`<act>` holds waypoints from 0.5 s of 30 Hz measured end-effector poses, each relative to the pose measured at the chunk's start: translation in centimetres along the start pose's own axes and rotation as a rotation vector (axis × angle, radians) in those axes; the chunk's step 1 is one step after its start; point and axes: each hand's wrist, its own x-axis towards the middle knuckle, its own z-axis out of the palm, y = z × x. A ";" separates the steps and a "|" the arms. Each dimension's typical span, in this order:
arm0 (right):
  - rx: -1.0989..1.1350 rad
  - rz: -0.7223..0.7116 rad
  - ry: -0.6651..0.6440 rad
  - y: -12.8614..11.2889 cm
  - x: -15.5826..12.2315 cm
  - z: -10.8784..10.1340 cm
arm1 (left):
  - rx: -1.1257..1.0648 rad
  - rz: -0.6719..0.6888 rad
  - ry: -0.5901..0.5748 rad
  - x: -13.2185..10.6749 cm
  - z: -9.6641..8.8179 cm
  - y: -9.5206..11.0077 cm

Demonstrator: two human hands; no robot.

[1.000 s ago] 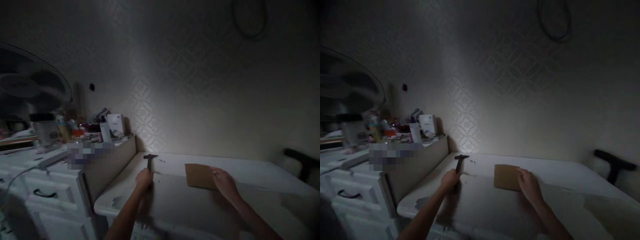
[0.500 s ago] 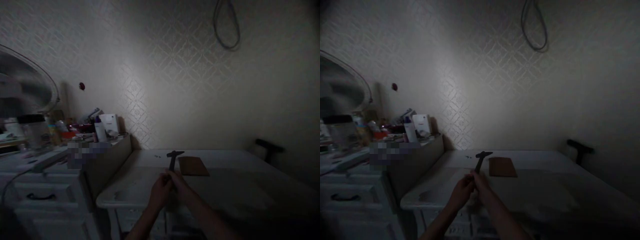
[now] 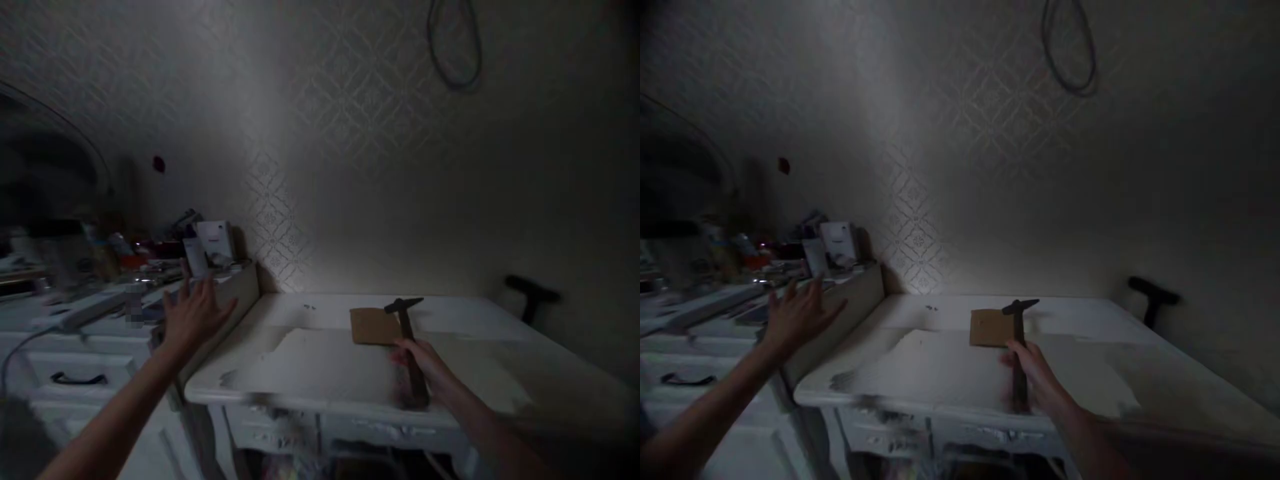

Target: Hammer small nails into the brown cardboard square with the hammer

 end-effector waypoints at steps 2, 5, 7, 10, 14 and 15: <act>0.013 0.020 0.029 0.5 0.0 -0.6 | 0.085 -0.016 -0.047 1.5 1.0 -2.8; 0.000 -0.003 0.039 0.8 0.1 -1.2 | 0.129 -0.040 -0.230 2.4 2.3 -5.2; -0.006 -0.013 0.033 0.8 0.4 -1.6 | 0.111 -0.050 -0.222 2.4 2.6 -5.3; -0.002 -0.034 0.046 0.7 0.6 -2.1 | 0.079 -0.023 0.010 2.0 2.0 -3.0; 0.022 -0.063 0.026 -0.1 0.3 -2.2 | -0.169 0.144 -0.007 -0.1 -1.3 3.3; 0.013 -0.068 0.012 -0.3 0.1 -2.2 | -0.267 0.180 -0.010 -1.2 -2.5 4.8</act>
